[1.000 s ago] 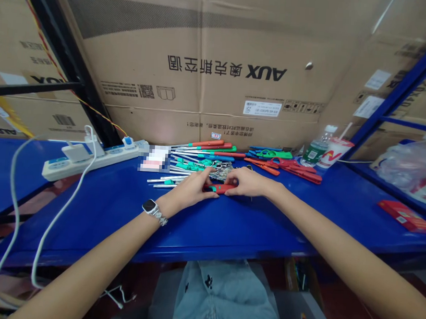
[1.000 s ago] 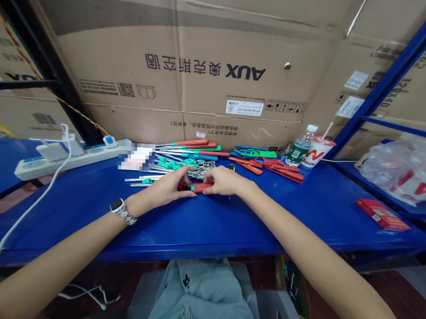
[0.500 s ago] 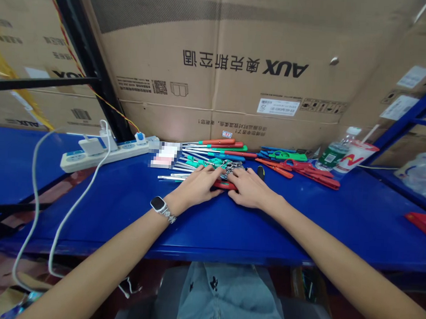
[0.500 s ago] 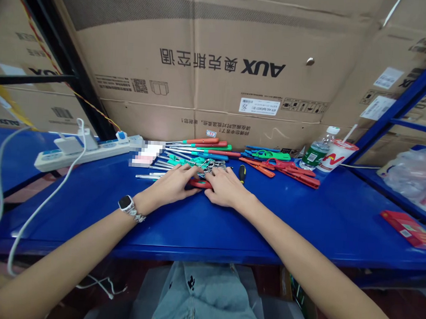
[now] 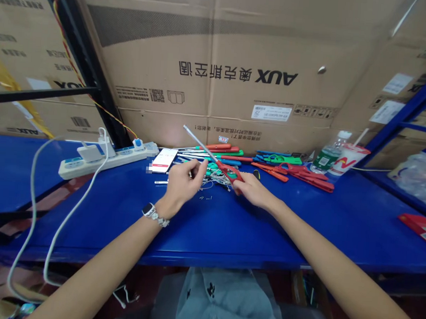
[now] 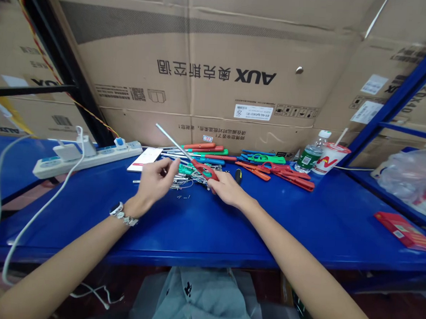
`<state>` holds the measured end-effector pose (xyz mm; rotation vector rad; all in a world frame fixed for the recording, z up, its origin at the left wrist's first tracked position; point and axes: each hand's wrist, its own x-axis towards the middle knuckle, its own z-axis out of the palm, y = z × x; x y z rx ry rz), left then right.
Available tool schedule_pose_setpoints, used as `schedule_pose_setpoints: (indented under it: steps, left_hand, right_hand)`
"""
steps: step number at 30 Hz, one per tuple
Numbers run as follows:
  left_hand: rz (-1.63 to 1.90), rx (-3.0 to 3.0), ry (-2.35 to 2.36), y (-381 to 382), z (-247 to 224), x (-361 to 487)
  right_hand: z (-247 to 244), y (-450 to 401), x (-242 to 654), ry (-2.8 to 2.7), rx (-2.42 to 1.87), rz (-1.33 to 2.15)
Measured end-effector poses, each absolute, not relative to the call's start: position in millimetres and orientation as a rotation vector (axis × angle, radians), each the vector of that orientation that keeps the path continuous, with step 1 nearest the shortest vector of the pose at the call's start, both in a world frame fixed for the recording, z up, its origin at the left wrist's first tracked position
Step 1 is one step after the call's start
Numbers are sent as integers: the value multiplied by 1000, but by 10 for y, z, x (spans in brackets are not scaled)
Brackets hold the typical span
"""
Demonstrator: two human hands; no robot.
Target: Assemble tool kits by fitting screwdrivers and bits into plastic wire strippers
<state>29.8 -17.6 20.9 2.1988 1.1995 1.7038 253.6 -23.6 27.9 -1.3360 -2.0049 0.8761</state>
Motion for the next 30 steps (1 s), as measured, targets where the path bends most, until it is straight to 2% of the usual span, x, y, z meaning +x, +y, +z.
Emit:
schedule_pose_setpoints:
  steps: [3,5,9,15,18,21,24,30]
  left_hand:
    - [1333,1928,1092,-168,192,471]
    - [1220,1782,936,-155,197,581]
    - [1203,1547,790,-119,240,723]
    - [1285,1365,754,35,419,467]
    - [1220,1366,851,94,484,171]
    - [1006,1511,953,89,495,-30]
    - [864,1653,1037,64,483,-88]
    - [747,1799,1176,79,429,-99]
  right_hand:
    - [206,-276,2399,-1662,-1167,1380]
    - [156,-308,2281,-1524,-1057,1582]
    - [102,-351,2087,-1347,-905,1689]
    - [172,-381,2132,-1498,-795,1744]
    - [197,-256,2252,-1539,-942,1523]
    - [201,-5,2300,-1769,-1149,1050]
    - [232,258,2220,-2060,-1183,613]
    - [341,499,1928,-2405,-1481,269]
